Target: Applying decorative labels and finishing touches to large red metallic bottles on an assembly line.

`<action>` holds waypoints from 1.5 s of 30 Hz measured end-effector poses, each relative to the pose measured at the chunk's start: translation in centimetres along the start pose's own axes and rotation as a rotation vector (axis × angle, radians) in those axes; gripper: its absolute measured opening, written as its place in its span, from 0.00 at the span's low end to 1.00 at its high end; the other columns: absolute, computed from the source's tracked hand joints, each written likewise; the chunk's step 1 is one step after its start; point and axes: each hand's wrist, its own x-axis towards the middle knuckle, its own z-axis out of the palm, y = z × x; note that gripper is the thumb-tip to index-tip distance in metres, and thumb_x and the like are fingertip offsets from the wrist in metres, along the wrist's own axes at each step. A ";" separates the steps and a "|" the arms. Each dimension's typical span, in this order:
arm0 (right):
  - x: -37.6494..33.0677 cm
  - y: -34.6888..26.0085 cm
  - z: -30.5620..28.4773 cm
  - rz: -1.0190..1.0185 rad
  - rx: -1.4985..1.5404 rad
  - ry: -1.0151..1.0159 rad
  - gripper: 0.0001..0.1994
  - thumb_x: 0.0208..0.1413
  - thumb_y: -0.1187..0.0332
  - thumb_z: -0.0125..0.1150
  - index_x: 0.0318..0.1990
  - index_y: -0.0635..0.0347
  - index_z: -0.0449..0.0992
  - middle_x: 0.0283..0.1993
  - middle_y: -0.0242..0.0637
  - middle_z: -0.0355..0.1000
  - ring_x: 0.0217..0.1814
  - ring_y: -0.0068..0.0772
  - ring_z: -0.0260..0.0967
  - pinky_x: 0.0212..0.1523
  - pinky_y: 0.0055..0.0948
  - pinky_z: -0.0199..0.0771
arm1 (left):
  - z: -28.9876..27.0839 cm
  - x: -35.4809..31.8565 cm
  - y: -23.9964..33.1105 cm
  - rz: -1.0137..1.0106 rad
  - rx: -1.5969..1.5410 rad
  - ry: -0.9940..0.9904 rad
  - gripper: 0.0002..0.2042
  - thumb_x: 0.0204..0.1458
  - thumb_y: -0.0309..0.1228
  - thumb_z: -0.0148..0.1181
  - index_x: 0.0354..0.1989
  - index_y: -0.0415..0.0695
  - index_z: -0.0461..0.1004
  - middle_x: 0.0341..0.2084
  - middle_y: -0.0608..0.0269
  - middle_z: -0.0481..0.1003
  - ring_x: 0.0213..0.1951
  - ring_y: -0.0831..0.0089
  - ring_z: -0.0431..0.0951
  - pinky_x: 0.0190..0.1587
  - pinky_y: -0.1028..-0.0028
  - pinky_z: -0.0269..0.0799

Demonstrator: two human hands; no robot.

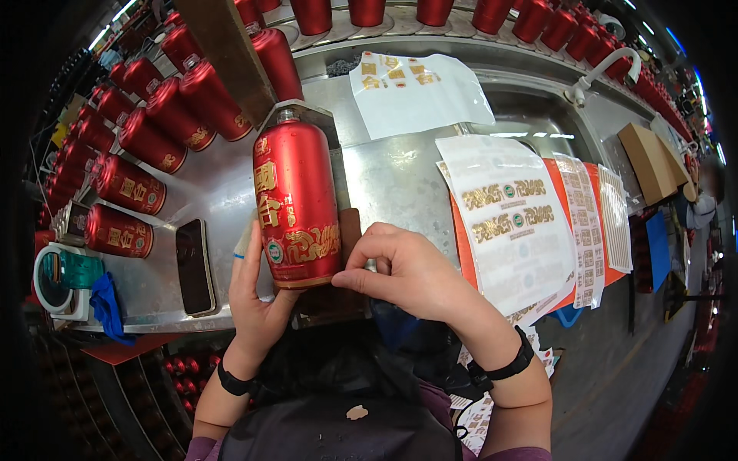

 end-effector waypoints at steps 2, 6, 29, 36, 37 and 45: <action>-0.1 -0.2 -0.1 -0.011 -0.004 0.002 0.11 0.53 0.61 0.73 0.31 0.59 0.81 0.30 0.30 0.63 0.27 0.21 0.58 0.30 0.24 0.60 | 0.0 0.0 0.0 -0.006 -0.012 -0.005 0.43 0.53 0.38 0.72 0.72 0.32 0.54 0.63 0.40 0.67 0.62 0.49 0.70 0.63 0.60 0.66; -0.3 -0.3 -0.2 -0.010 -0.005 0.007 0.11 0.53 0.60 0.73 0.31 0.59 0.81 0.30 0.30 0.64 0.27 0.21 0.58 0.30 0.25 0.60 | 0.0 0.0 0.1 -0.009 -0.017 -0.008 0.43 0.52 0.37 0.72 0.72 0.32 0.54 0.63 0.40 0.66 0.63 0.49 0.70 0.63 0.61 0.66; 0.8 0.8 0.2 -0.009 -0.015 -0.019 0.13 0.54 0.60 0.73 0.30 0.60 0.80 0.29 0.30 0.66 0.27 0.20 0.59 0.29 0.25 0.61 | -1.3 -3.8 0.8 0.306 0.165 0.008 0.21 0.49 0.27 0.66 0.53 0.35 0.77 0.52 0.45 0.76 0.54 0.48 0.76 0.56 0.57 0.75; 0.8 1.1 0.4 -0.017 -0.015 0.000 0.13 0.54 0.60 0.73 0.29 0.60 0.80 0.29 0.30 0.66 0.26 0.20 0.58 0.28 0.25 0.60 | 0.3 -1.3 2.6 0.488 0.366 -0.007 0.22 0.42 0.27 0.69 0.50 0.44 0.81 0.56 0.60 0.74 0.56 0.59 0.73 0.53 0.63 0.78; 0.8 0.9 0.4 -0.018 -0.015 -0.003 0.13 0.54 0.60 0.73 0.29 0.60 0.80 0.29 0.30 0.66 0.26 0.20 0.58 0.28 0.25 0.60 | 0.4 -1.0 3.0 0.524 0.379 -0.028 0.22 0.42 0.28 0.68 0.50 0.45 0.81 0.56 0.60 0.74 0.56 0.59 0.73 0.53 0.63 0.79; 0.7 -0.1 0.4 0.031 -0.040 -0.014 0.09 0.56 0.67 0.71 0.29 0.62 0.79 0.31 0.28 0.68 0.30 0.18 0.60 0.31 0.23 0.60 | -0.8 -3.5 1.2 0.489 0.412 0.000 0.20 0.43 0.28 0.67 0.48 0.45 0.82 0.52 0.59 0.77 0.55 0.58 0.74 0.51 0.62 0.78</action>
